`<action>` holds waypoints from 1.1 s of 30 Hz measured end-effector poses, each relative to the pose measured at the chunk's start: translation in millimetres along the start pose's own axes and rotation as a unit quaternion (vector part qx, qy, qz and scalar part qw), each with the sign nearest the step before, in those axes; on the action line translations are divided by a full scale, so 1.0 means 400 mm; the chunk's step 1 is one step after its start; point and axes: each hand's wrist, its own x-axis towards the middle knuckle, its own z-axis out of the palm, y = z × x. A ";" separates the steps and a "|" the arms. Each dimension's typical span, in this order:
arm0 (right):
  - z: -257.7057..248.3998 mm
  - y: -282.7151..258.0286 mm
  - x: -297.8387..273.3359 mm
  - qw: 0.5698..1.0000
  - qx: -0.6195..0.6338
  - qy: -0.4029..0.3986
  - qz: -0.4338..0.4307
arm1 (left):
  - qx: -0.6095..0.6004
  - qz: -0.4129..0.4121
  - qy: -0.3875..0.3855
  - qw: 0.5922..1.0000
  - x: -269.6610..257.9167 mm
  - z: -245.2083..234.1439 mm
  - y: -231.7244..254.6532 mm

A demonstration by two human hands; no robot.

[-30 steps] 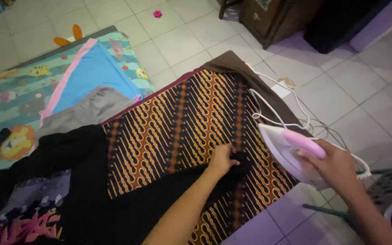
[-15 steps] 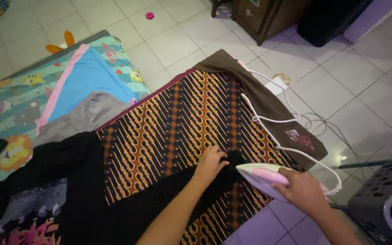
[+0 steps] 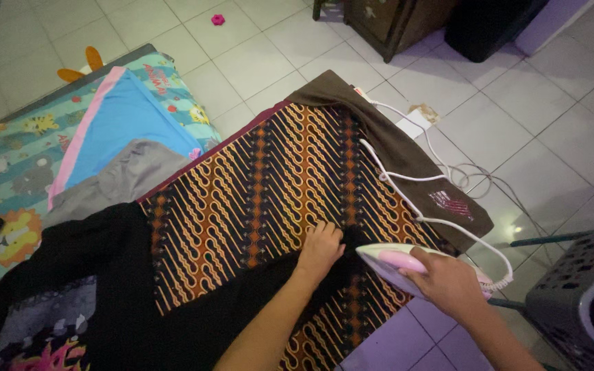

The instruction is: The person irons a black t-shirt on a patterned ironing board. They repeatedly smooth the fabric, use a pink iron to press the sleeves and body, and flip the shirt to iron both sides.

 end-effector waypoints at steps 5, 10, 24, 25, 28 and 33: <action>0.027 -0.003 0.014 0.999 -0.024 0.029 -0.005 | -0.158 -0.085 0.071 0.981 0.040 0.058 -0.045; 0.018 -0.009 0.020 1.000 -0.015 0.000 -0.012 | -0.317 -0.123 0.054 0.939 0.059 0.069 -0.124; 0.027 -0.044 0.126 0.994 -0.068 0.062 0.063 | -0.294 -0.215 -0.007 0.931 0.077 -0.034 -0.064; 0.007 -0.032 0.131 0.992 -0.075 0.047 0.085 | -0.281 -0.207 -0.021 0.937 0.076 -0.026 -0.064; -0.052 0.000 0.100 0.988 -0.044 0.079 0.124 | -0.224 -0.157 -0.027 0.961 0.088 0.022 -0.068; -0.114 0.044 0.047 0.981 -0.048 0.122 0.141 | -0.199 -0.127 -0.090 0.967 0.122 0.193 -0.100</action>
